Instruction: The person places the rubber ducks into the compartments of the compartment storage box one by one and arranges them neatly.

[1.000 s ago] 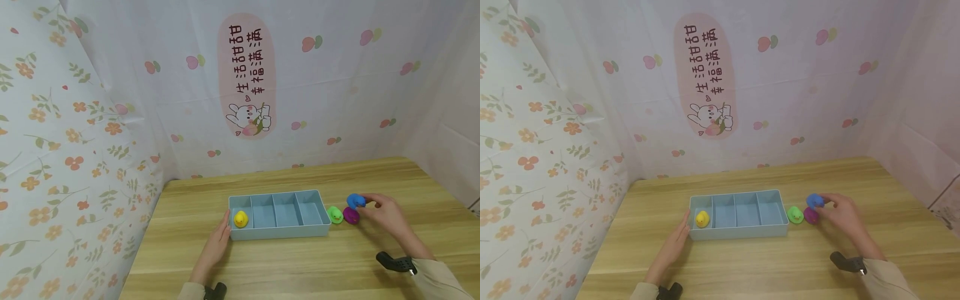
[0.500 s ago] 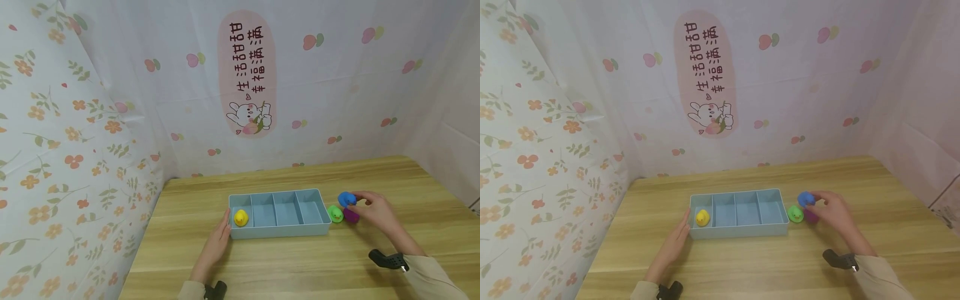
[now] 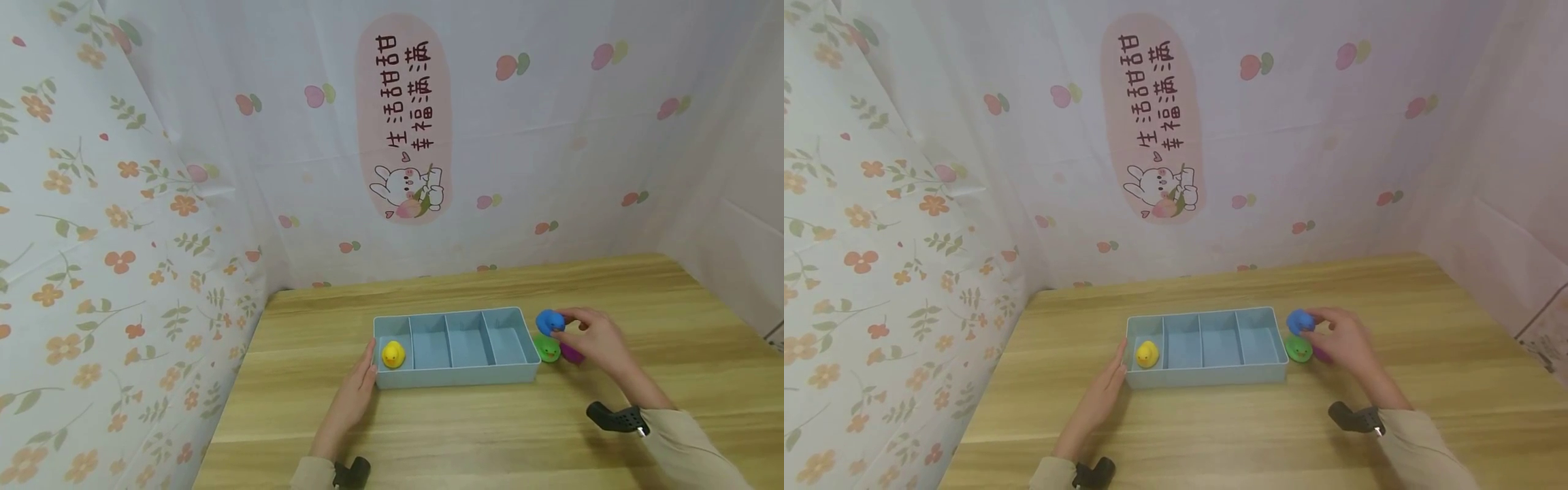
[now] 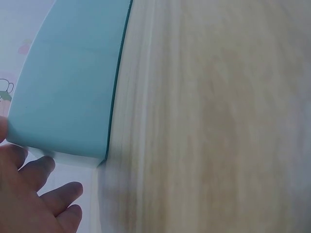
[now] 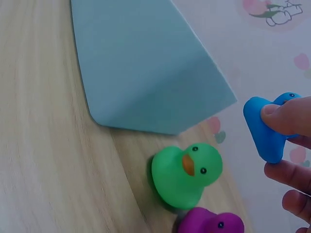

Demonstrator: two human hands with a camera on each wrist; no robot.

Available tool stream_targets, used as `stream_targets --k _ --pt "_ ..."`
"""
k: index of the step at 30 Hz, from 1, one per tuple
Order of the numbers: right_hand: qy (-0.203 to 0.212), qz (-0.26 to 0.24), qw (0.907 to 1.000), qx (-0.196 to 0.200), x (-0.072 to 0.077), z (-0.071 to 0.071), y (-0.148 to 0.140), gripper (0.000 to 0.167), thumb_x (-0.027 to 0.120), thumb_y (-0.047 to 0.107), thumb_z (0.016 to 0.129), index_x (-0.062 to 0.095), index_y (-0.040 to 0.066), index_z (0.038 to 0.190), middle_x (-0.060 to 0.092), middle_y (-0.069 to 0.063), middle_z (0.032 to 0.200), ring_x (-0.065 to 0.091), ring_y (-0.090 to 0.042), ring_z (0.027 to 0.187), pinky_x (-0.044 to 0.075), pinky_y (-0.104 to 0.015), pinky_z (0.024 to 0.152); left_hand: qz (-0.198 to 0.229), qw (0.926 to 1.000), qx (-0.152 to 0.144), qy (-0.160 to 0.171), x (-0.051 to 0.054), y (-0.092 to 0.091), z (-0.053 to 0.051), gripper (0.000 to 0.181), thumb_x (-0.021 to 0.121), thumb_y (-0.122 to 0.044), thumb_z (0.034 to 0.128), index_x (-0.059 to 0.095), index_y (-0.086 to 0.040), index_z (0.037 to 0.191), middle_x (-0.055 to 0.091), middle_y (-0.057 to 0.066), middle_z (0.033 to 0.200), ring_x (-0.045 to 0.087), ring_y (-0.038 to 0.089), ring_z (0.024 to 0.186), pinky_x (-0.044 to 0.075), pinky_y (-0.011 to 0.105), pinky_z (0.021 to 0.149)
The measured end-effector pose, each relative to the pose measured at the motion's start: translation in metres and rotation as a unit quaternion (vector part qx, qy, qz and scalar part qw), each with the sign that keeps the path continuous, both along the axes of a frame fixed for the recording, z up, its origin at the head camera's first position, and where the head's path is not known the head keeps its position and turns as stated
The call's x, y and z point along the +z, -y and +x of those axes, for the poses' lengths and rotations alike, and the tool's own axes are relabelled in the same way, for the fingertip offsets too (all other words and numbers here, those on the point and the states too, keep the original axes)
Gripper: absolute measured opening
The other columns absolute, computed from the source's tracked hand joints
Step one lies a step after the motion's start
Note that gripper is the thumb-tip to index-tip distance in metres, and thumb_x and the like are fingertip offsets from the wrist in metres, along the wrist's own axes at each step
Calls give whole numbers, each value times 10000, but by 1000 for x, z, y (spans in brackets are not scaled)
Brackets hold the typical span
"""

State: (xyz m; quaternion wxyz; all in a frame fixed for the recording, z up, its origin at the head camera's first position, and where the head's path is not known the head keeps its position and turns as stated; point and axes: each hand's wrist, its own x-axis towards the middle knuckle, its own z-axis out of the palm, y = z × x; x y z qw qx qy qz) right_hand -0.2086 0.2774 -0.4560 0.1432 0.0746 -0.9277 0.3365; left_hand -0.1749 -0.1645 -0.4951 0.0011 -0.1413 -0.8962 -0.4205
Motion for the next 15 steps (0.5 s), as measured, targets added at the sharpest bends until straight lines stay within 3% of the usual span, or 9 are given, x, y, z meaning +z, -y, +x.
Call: stream_targets --k 15 --pt "117 52 9999 54 -2 -3 16 404 761 215 809 663 -3 1135 671 -175 1007 550 -327 962 448 -362 767 45 10000 10 -15 -2 1 -1 503 329 -203 1052 210 -91 1527 247 142 1562 282 354 1416 241 521 1155"
